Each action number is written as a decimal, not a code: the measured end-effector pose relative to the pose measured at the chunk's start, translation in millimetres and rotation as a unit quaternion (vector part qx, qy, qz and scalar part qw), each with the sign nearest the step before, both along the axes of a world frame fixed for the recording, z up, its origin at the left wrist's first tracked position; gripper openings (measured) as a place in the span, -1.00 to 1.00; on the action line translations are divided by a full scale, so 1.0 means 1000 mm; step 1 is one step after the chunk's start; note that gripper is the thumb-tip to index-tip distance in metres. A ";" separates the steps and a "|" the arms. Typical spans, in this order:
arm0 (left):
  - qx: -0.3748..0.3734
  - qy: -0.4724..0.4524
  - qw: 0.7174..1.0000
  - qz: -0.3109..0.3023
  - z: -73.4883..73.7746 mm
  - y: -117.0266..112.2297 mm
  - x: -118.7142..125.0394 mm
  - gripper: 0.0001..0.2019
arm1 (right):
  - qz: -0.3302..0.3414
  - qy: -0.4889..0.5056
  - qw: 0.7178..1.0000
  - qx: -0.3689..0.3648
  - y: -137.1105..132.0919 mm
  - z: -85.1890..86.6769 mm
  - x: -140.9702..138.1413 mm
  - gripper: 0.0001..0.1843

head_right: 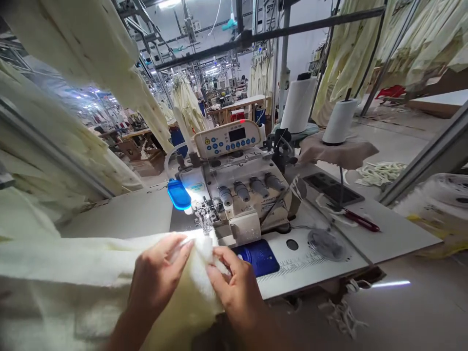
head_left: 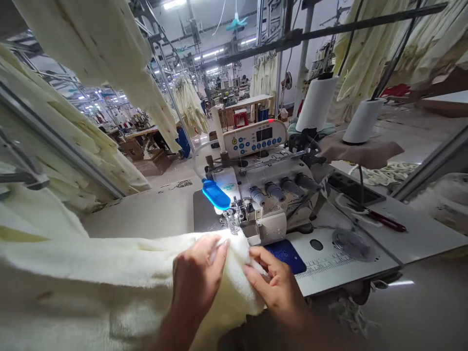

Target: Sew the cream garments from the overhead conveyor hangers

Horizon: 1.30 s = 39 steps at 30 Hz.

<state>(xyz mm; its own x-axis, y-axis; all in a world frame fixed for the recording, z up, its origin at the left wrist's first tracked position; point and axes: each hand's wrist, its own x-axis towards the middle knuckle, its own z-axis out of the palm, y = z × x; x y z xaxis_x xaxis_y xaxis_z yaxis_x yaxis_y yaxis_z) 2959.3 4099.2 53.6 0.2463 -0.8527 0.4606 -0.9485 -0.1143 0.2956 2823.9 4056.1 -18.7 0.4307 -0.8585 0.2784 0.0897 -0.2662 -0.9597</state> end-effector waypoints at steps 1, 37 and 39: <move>0.021 -0.018 1.000 0.009 0.004 -0.006 0.004 -0.76 | -0.003 -0.008 1.000 0.019 -0.002 -0.001 0.003 -0.74; -0.228 -0.117 0.936 -0.240 -0.075 0.022 -0.007 -0.70 | -0.100 -0.039 0.994 0.018 0.009 -0.025 0.005 -0.75; -0.248 -0.072 0.937 -0.235 -0.076 0.022 -0.010 -0.69 | 0.015 -0.026 0.997 0.065 0.006 -0.026 0.005 -0.86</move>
<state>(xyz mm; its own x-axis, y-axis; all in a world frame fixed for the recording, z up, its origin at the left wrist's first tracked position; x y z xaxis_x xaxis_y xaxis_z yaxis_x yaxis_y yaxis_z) 2949.4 4120.8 -22.6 -0.1972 -0.5236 0.8288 -0.8938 0.4434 0.0675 2829.4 4062.0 -44.8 0.4449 -0.8758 0.1872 0.1461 -0.1353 -0.9800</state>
